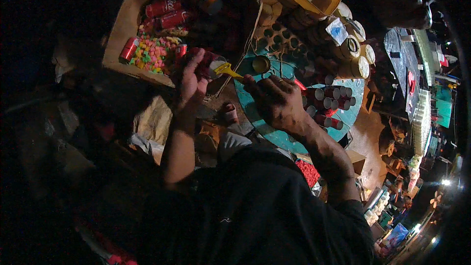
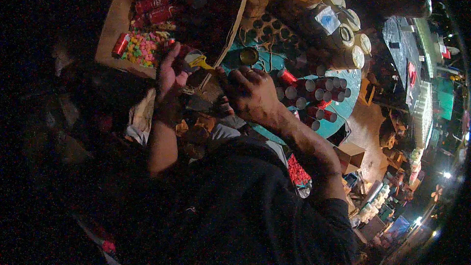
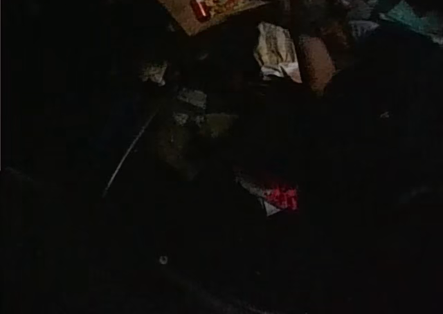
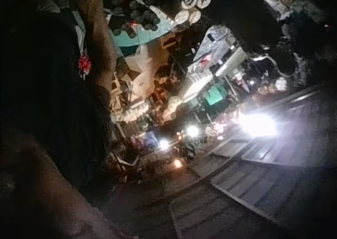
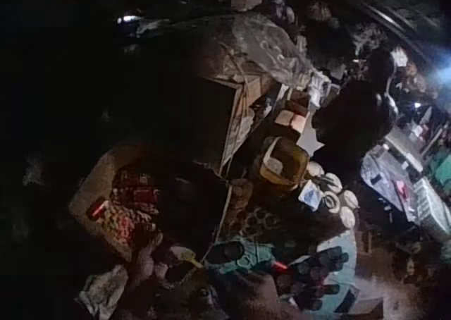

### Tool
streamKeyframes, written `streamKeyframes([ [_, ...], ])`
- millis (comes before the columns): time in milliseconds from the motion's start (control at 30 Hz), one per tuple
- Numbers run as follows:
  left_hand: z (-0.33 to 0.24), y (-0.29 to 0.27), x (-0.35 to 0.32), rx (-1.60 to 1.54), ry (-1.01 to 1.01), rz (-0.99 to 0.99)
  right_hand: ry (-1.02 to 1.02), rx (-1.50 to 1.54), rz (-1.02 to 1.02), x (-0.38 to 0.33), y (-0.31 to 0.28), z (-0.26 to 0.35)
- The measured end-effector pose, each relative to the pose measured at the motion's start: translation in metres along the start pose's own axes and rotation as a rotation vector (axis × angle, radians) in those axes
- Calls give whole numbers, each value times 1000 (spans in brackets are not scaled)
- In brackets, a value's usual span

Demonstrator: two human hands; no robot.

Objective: The person repeatedly picks red cylindrical firecrackers from a cardboard box, applies a substance to them with a yellow brush, and places them on a green table. The person also handles thin sticks, possibly for fuses, and arranges the firecrackers on the table.

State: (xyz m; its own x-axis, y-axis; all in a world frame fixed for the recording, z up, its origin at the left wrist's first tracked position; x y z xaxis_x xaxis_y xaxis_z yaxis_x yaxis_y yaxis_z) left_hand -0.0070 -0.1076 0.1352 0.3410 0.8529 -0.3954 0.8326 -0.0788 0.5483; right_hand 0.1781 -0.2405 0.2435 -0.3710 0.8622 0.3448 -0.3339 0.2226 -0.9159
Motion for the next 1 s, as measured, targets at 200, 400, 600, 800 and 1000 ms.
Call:
streamKeyframes([
  [200,20,-4,-8,564,65,51,-16,52,40,-17,52,-5],
  [400,27,9,-29,170,218,14,1058,1542,-50,-47,78,4],
  [600,31,-60,9,-335,206,-187,1111,923,14,-104,66,-45],
  [800,26,-29,-17,-481,47,-111,608,-33,155,-116,157,-121],
  [1000,29,-20,-35,-561,37,-120,511,-80,356,-115,186,-134],
])
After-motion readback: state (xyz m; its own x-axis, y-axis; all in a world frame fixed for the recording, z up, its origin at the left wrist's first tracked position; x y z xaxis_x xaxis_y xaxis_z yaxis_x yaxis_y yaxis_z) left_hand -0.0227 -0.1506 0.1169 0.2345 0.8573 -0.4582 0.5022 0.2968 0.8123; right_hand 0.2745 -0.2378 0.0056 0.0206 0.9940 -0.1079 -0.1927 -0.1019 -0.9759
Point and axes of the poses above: each hand's wrist, its own x-axis towards the middle knuckle, its own y-axis out of the palm, z = x × y, the point moved 1 cm from there along x, towards the middle knuckle, and after that the axes turned 3 degrees about -y, right-handed, at the moved point
